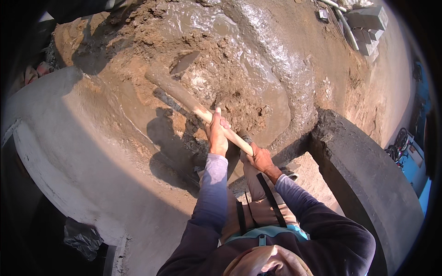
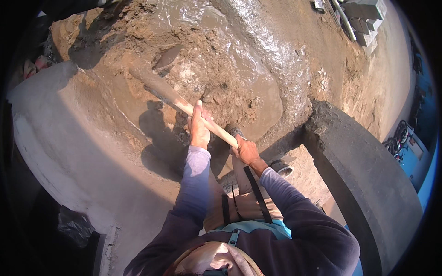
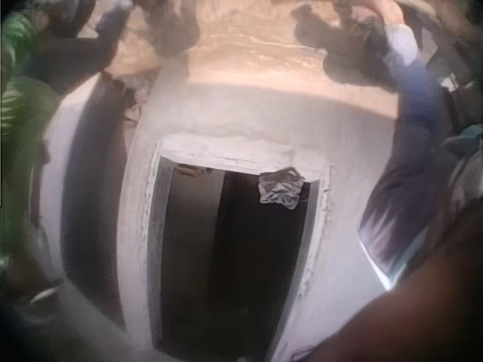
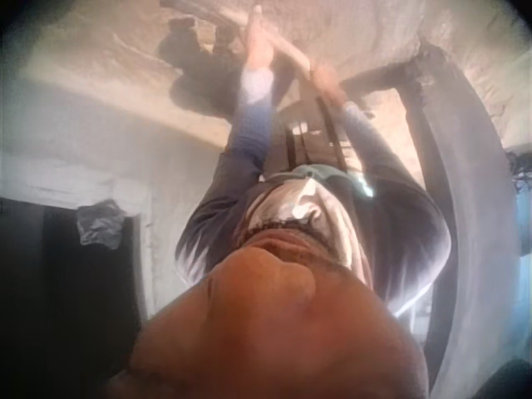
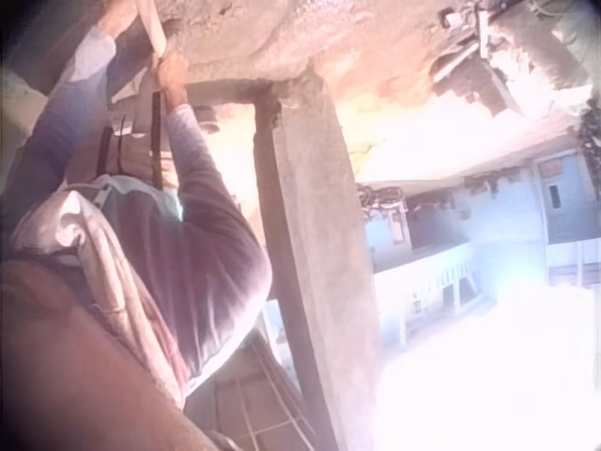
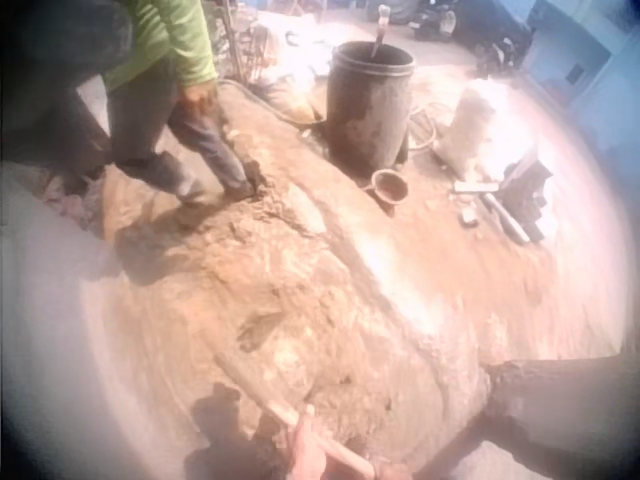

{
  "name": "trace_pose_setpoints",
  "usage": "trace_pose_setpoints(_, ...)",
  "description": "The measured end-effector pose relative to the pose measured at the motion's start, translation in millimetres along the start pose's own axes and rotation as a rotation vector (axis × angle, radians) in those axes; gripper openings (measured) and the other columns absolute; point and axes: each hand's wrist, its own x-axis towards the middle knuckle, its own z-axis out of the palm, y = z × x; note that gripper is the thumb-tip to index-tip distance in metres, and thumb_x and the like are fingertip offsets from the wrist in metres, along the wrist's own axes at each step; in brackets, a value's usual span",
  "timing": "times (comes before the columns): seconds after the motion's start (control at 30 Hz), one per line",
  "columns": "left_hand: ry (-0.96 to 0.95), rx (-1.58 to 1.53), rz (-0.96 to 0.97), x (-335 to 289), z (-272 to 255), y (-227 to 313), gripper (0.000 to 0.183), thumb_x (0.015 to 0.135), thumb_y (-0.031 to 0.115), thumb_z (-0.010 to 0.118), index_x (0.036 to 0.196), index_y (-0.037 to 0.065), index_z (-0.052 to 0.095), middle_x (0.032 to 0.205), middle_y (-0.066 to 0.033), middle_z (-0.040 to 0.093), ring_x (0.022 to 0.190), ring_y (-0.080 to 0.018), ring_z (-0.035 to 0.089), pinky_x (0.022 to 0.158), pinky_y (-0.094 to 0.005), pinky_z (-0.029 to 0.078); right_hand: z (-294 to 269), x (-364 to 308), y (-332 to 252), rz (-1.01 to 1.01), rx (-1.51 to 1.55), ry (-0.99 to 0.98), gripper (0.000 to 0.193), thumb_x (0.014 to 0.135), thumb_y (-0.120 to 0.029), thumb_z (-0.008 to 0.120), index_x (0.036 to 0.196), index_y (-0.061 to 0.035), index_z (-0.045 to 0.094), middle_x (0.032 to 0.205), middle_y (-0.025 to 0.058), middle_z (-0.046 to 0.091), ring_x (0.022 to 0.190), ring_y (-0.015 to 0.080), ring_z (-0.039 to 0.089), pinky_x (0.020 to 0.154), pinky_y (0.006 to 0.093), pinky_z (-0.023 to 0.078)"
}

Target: The person uses a hoe to spread and level wet concrete on a floor surface. Another worker in a green shirt assists by moving and smoothing the concrete nearby.

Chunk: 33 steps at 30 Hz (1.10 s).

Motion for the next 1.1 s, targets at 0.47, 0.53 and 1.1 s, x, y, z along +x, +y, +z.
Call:
trace_pose_setpoints(0.47,0.082,0.108,-0.336,26,1,-159,0.022,0.097,0.027,0.071,0.094,0.016,0.054,0.076,0.0032,0.051,0.063,-0.0147,0.053,0.062,-0.0337,0.051,-76,-77,37,0.302,0.043,-0.165,0.040,0.090,-0.031,0.072,0.109,-0.0030,0.051,0.086,0.0253,0.069,0.089,0.0462,0.068,0.078,0.0548,0.053)
trace_pose_setpoints(0.53,0.027,0.140,-0.506,-20,9,-183,0.020,0.096,0.027,0.072,0.097,0.016,0.056,0.076,0.0028,0.051,0.065,-0.0161,0.054,0.066,-0.0346,0.051,-72,-127,83,0.264,0.123,-0.141,0.037,0.087,-0.027,0.073,0.107,-0.0055,0.050,0.083,0.0227,0.068,0.086,0.0461,0.067,0.073,0.0547,0.051)
trace_pose_setpoints(1.1,-0.080,1.232,0.088,195,-95,179,0.024,0.100,0.026,0.063,0.092,0.004,0.062,0.073,-0.0015,0.056,0.056,-0.0118,0.053,0.049,-0.0318,0.044,100,146,-292,0.368,1.229,-0.184,0.035,0.090,-0.018,0.067,0.116,0.0041,0.058,0.090,0.0227,0.071,0.087,0.0322,0.072,0.073,0.0448,0.055)
